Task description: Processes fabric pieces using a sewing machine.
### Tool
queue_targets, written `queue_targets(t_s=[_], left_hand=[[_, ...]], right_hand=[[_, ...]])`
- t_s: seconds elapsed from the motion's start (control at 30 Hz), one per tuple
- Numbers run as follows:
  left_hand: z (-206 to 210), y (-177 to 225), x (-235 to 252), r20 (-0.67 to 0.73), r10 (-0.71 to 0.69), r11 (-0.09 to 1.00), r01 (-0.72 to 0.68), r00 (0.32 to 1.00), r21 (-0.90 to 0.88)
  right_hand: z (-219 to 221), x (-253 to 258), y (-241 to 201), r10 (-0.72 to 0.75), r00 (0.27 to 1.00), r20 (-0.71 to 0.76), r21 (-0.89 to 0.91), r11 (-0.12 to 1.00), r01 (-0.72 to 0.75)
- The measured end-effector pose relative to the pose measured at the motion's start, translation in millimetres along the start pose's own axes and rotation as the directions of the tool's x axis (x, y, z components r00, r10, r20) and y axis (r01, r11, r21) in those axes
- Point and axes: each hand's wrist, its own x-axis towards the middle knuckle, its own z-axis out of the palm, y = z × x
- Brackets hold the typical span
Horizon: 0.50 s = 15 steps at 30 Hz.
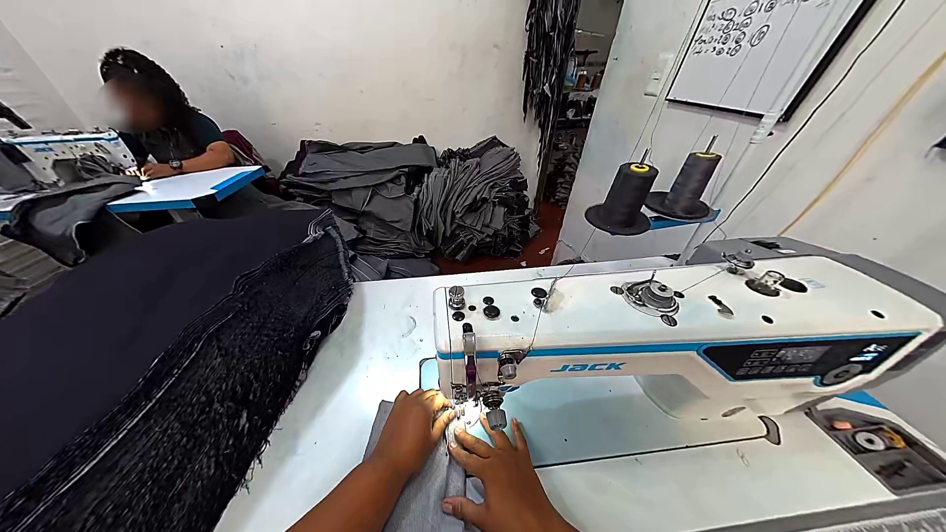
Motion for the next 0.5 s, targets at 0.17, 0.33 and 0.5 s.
queue_targets(t_s=[0.17,0.33,0.5], left_hand=[[3.2,-3.5,4.4,-0.048,0.027,0.999,-0.025,0.998,0.025],[-5.4,-9.6,24.6,-0.036,-0.007,0.995,0.010,0.999,0.099],[-7.1,-10.8,40.9,-0.217,0.000,0.989,0.033,0.976,0.146]], right_hand=[[1.3,-3.1,0.5,-0.025,0.998,-0.053,0.029,0.999,0.026],[5.0,-0.3,3.0,-0.036,0.993,-0.113,0.053,0.998,0.042],[5.2,0.9,2.9,-0.026,0.990,-0.138,0.089,0.995,0.038]])
